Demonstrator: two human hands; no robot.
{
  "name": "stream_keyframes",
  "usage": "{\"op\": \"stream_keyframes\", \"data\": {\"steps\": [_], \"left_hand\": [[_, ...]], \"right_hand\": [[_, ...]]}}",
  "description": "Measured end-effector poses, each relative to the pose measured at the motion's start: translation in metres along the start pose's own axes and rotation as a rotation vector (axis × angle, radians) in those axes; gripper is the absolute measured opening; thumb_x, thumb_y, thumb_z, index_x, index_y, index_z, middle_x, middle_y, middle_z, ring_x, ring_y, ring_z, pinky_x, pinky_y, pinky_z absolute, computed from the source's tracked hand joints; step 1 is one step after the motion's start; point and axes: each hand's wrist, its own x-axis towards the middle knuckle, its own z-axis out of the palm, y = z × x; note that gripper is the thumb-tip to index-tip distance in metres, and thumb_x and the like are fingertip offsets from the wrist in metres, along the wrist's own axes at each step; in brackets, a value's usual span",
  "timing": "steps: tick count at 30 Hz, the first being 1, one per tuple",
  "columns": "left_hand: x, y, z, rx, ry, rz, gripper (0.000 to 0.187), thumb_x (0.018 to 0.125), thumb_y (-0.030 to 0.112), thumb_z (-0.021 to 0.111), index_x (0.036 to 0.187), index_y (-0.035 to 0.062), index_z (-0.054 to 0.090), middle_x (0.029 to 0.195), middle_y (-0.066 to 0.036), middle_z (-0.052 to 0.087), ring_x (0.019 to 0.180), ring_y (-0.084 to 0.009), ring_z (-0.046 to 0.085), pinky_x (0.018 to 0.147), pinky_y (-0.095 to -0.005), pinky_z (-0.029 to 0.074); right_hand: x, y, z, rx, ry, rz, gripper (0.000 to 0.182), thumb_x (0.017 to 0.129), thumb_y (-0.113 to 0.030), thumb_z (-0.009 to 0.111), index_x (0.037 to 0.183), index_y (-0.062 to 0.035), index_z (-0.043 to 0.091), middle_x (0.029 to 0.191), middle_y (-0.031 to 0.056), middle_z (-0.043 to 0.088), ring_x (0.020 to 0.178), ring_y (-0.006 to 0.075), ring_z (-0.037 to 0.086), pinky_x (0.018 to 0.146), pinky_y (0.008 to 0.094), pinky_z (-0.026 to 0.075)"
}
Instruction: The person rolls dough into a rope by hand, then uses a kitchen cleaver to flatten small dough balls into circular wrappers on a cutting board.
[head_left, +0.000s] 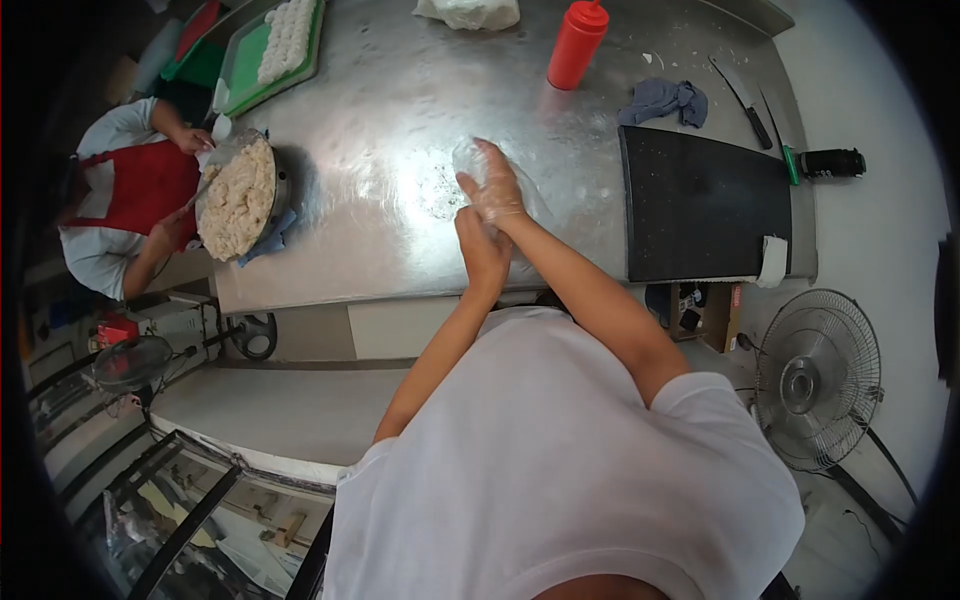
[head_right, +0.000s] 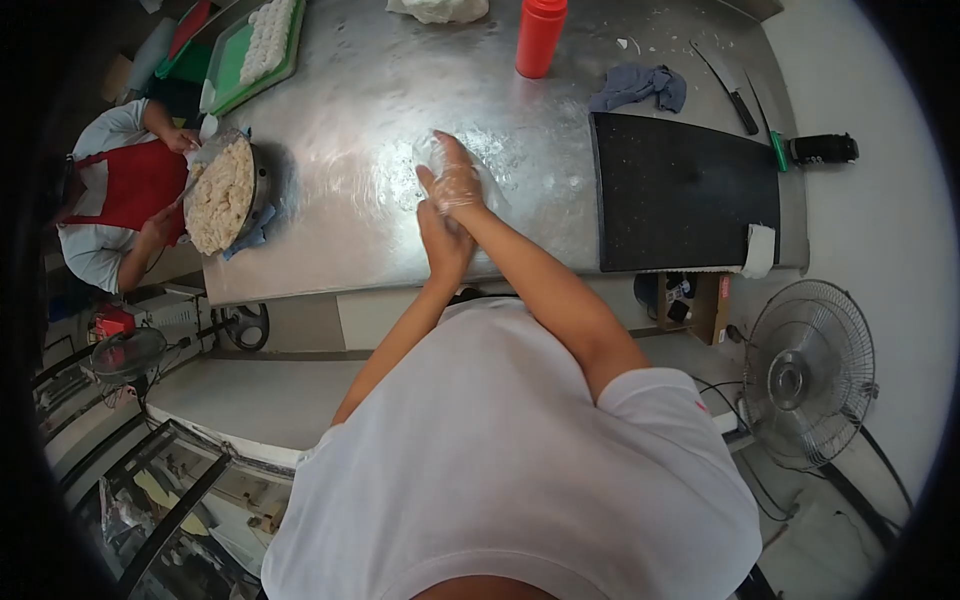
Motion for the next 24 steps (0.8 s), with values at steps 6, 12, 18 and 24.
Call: {"op": "stream_keyframes", "data": {"steps": [6, 12, 18, 24], "left_hand": [[-0.011, -0.021, 0.005, 0.324, -0.092, -0.003, 0.072, 0.075, 0.012, 0.082, 0.137, -0.0071, 0.049, 0.132, -0.026, 0.048, 0.122, -0.0433, 0.045, 0.103, -0.0519, 0.036], [-0.013, -0.036, 0.021, 0.407, -0.057, -0.021, 0.082, 0.086, 0.033, 0.079, 0.146, -0.0077, 0.040, 0.145, -0.027, 0.041, 0.132, -0.0411, 0.040, 0.110, -0.0534, 0.028], [-0.006, -0.026, 0.009, 0.324, -0.099, 0.011, 0.085, 0.089, 0.034, 0.076, 0.153, -0.0048, 0.035, 0.148, -0.025, 0.038, 0.134, -0.0427, 0.036, 0.111, -0.0533, 0.026], [0.025, -0.053, -0.024, -0.150, 0.201, -0.340, 0.027, 0.093, 0.021, 0.075, 0.080, 0.0010, 0.062, 0.078, -0.009, 0.059, 0.072, -0.0179, 0.054, 0.067, -0.0330, 0.045]], "right_hand": [[0.006, 0.051, 0.020, -0.319, -0.019, -0.296, 0.044, 0.083, -0.012, 0.071, 0.126, -0.0067, 0.061, 0.118, 0.0188, 0.066, 0.110, 0.0403, 0.064, 0.100, 0.0467, 0.050], [0.059, 0.049, 0.029, -0.469, -0.023, -0.530, 0.014, 0.087, -0.011, 0.065, 0.100, -0.0075, 0.067, 0.098, 0.0108, 0.068, 0.092, 0.0305, 0.067, 0.081, 0.0436, 0.054], [0.103, 0.050, 0.030, -0.513, -0.018, -0.635, 0.008, 0.087, -0.013, 0.066, 0.093, -0.0090, 0.067, 0.093, 0.0086, 0.069, 0.084, 0.0309, 0.068, 0.076, 0.0447, 0.056], [0.093, 0.019, 0.019, -0.840, -0.304, -0.184, 0.025, 0.086, -0.029, 0.065, 0.103, -0.0112, 0.072, 0.103, 0.0121, 0.075, 0.098, 0.0303, 0.072, 0.080, 0.0439, 0.057]]}}
